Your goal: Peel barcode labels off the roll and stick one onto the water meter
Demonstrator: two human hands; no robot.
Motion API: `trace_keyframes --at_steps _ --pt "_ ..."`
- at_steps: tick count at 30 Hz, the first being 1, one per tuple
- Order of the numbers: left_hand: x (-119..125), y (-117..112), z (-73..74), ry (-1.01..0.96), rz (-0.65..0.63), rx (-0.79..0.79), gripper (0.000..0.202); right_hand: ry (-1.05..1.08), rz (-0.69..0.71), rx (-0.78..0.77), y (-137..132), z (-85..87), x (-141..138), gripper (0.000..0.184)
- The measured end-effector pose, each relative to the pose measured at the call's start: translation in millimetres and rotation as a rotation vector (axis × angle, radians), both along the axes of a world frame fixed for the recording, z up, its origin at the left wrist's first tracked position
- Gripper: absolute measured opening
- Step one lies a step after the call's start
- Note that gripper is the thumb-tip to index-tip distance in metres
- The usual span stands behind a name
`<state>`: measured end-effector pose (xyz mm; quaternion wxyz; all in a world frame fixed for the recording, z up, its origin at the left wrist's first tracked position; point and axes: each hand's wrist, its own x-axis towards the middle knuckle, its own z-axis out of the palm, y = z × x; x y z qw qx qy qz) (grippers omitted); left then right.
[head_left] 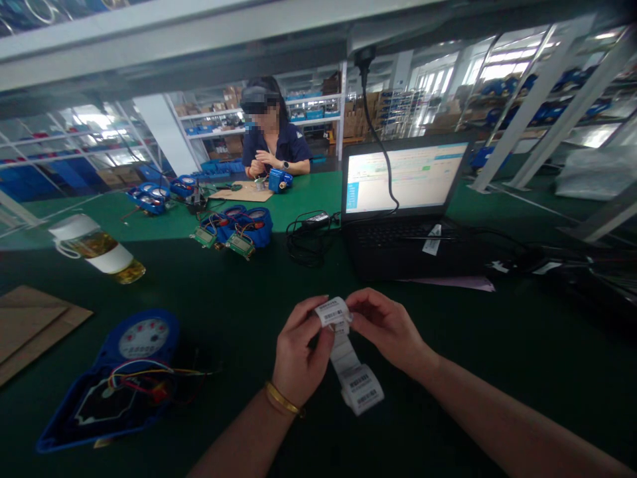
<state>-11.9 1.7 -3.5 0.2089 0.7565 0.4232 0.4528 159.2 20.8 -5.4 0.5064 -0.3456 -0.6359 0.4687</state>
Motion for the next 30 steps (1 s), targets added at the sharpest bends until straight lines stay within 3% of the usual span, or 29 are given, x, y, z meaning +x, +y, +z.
trace_keyframes --at_steps 3,7,16,26,30 --pt "0.0 -1.5 0.0 0.003 0.005 0.023 0.025 -0.042 -0.087 0.067 -1.4 -1.9 0.0 0.018" --pt "-0.1 -1.9 1.3 0.027 0.018 0.044 0.023 -0.194 -0.12 0.122 -1.9 -1.3 0.7 0.012" --pt "-0.2 -2.2 0.7 0.103 0.008 0.122 0.02 -0.224 -0.156 0.142 -0.6 -0.2 0.9 0.003" --pt "2.3 -3.5 0.8 0.137 0.081 0.027 0.019 -0.38 -0.201 0.469 -4.1 1.6 2.0 0.01" --pt "1.0 -2.0 8.3 0.255 0.165 -0.024 0.019 -0.307 -0.261 0.35 -4.1 6.2 1.0 0.006"
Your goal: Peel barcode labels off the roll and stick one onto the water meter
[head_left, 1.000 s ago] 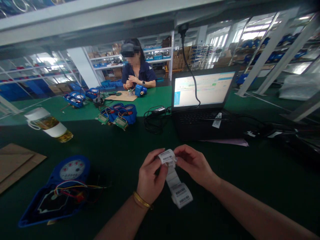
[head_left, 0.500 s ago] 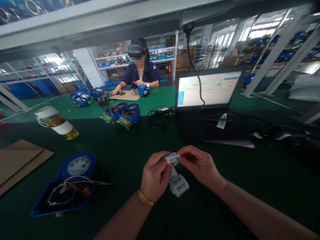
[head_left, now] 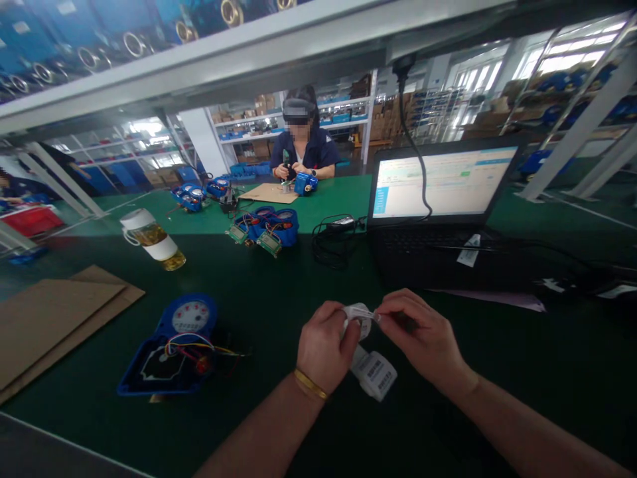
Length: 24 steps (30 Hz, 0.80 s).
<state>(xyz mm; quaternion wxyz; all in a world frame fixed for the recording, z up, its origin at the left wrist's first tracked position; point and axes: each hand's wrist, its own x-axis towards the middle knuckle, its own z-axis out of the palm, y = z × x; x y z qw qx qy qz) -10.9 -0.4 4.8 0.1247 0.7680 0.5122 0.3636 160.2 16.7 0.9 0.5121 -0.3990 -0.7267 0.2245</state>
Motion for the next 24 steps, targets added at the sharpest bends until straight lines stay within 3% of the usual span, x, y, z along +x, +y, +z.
trace_keyframes --at_steps 7,12,16,20,23,24 --pt "-16 7 4.0 0.196 0.198 -0.123 0.045 0.193 -0.087 -0.292 7 -1.7 6 0.014" --pt "-24 6 3.5 0.13 0.255 -0.19 0.052 0.181 -0.035 -0.269 3 -2.8 5 0.015" --pt "-37 -23 13.4 0.096 0.318 -0.198 0.046 0.181 -0.048 -0.244 -5 2.6 6 0.02" --pt "-86 -73 31.9 0.045 0.42 -0.02 0.021 0.095 -0.032 -0.258 -8 4.3 10 0.017" --pt "-148 -104 49.4 0.047 0.681 0.158 0.017 0.045 -0.003 -0.275 -10 -0.9 11 0.024" --pt "-170 -110 54.5 0.023 0.796 0.141 0.019 0.04 0.003 -0.277 -11 -2.8 9 0.029"
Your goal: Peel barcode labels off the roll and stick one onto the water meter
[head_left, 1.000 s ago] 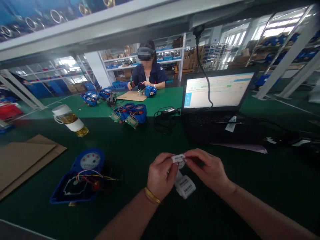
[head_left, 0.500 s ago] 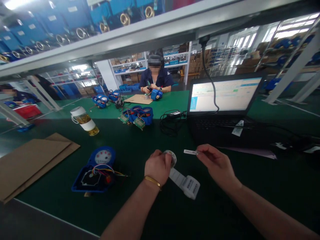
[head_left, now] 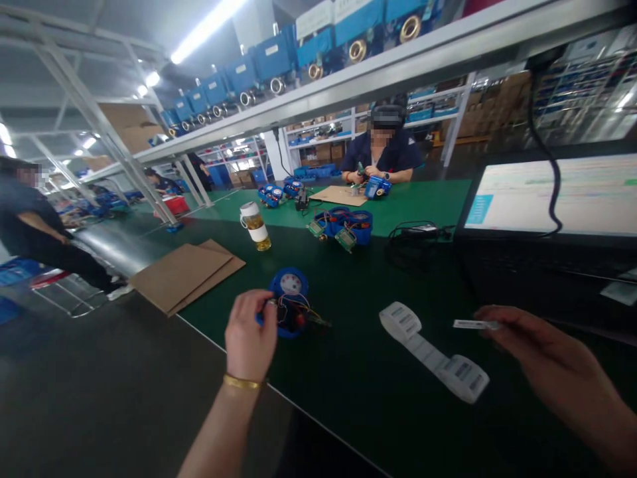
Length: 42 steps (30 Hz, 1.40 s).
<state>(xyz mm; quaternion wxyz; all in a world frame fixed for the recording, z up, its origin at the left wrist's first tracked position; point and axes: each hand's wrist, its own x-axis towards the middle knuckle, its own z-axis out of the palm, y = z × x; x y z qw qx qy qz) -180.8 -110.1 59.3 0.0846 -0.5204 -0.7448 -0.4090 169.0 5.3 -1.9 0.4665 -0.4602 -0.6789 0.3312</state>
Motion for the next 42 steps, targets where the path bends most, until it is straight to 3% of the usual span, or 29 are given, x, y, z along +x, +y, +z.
trace_keyframes --at_steps 2,4,6,10,14,18,23,29,42 --pt "-39 -2 6.9 -0.228 0.113 -0.149 0.032 0.005 0.03 -0.021 -4 -1.5 -7 0.037" --pt "-65 6 8.8 -0.497 0.045 -0.38 0.047 -0.011 0.101 -0.085 -12 1.8 -19 0.037" --pt "-79 19 6.6 -0.677 -0.075 -0.541 0.049 -0.037 0.196 -0.146 -22 9.3 -34 0.031" --pt "-87 36 -0.9 -0.902 -0.197 -0.646 0.045 -0.023 0.376 -0.161 -51 23.2 -62 0.02" --pt "-76 31 -6.4 -1.08 -0.266 -0.635 0.05 0.066 0.437 -0.203 -73 24.3 -82 0.016" --pt "-44 13 -8.8 -1.347 -0.253 -0.524 0.055 0.137 0.444 -0.238 -80 24.5 -102 0.014" --pt "-1 -9 -4.7 -1.628 -0.209 -0.399 0.05 0.21 0.417 -0.106 -78 39.5 -135 0.009" --pt "24 -16 -1.4 -1.697 -0.239 -0.404 0.044 0.222 0.411 -0.01 -72 46.2 -156 0.01" --pt "27 -12 -0.5 -1.684 -0.221 -0.38 0.036 0.077 0.235 -0.003 -70 57.7 -173 0.014"
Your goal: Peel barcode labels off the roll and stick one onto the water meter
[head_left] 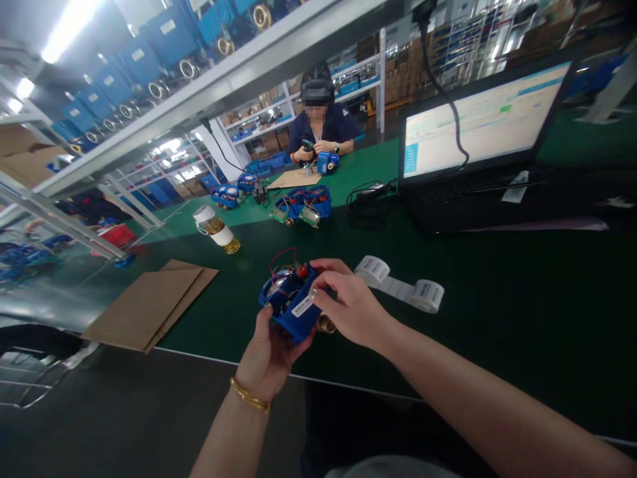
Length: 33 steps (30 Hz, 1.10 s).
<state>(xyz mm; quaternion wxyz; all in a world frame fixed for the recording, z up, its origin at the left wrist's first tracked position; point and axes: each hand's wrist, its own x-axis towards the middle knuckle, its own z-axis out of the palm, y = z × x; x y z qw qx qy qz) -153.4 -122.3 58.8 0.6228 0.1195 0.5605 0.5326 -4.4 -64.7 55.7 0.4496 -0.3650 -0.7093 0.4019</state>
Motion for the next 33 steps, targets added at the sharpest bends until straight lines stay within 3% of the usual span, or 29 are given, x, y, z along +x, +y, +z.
trace_keyframes --at_steps 20,33 --pt "6 1 4.0 0.033 -0.016 -0.013 0.036 0.021 -0.084 0.031 3 -5.8 -3 0.015" --pt "6 1 0.1 0.047 -0.014 -0.006 0.035 0.021 -0.134 0.141 0 -11.1 -4 0.016"
